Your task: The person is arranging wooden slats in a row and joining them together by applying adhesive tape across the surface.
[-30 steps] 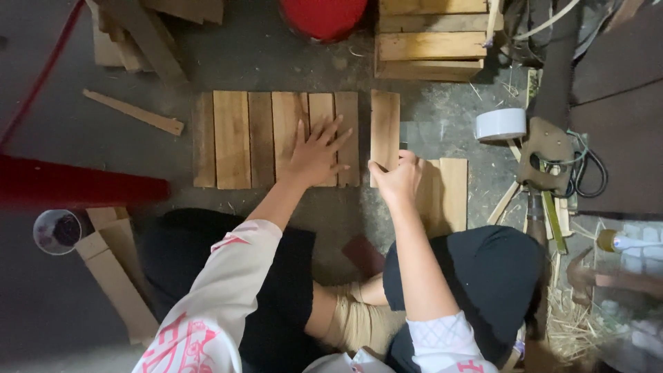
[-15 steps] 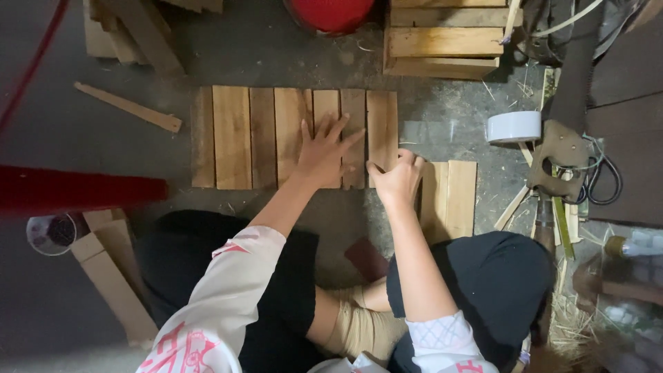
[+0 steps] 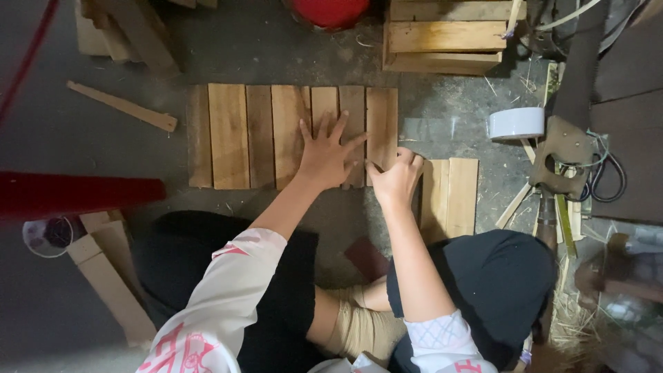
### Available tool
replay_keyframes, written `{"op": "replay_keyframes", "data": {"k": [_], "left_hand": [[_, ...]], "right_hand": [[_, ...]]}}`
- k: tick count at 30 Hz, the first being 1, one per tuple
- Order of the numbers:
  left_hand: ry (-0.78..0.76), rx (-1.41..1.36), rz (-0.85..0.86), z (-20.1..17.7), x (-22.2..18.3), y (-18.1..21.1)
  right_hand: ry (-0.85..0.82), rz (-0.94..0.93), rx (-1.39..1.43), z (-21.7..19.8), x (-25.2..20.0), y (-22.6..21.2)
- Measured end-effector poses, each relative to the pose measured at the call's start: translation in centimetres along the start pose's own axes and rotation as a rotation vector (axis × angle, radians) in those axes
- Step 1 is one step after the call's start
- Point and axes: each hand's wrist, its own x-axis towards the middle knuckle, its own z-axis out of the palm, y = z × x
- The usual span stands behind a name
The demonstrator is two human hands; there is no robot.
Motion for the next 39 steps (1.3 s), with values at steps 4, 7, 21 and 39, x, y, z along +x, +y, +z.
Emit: {"op": "replay_keyframes", "data": {"k": [4,7,21,39], "left_hand": [[-0.002,0.016,-0.003,0.2,0.1,0.0],[0.001,0.007,0.002,0.0,0.1,0.0],[0.010,-0.037,0.001,0.3,0.1,-0.2],[-0.018,-0.024,-0.004,0.2,0.1,-0.1]], "right_hand": [[0.005,-0.013,0.007,-0.3,-0.2,-0.4],[0.016,-0.024,0.002,0.1,-0.1,0.1],[0.073,-0.083,0.017,1.1,0.1,1.3],[0.006,-0.084,0.073,-0.7,-1.0,1.1]]}}
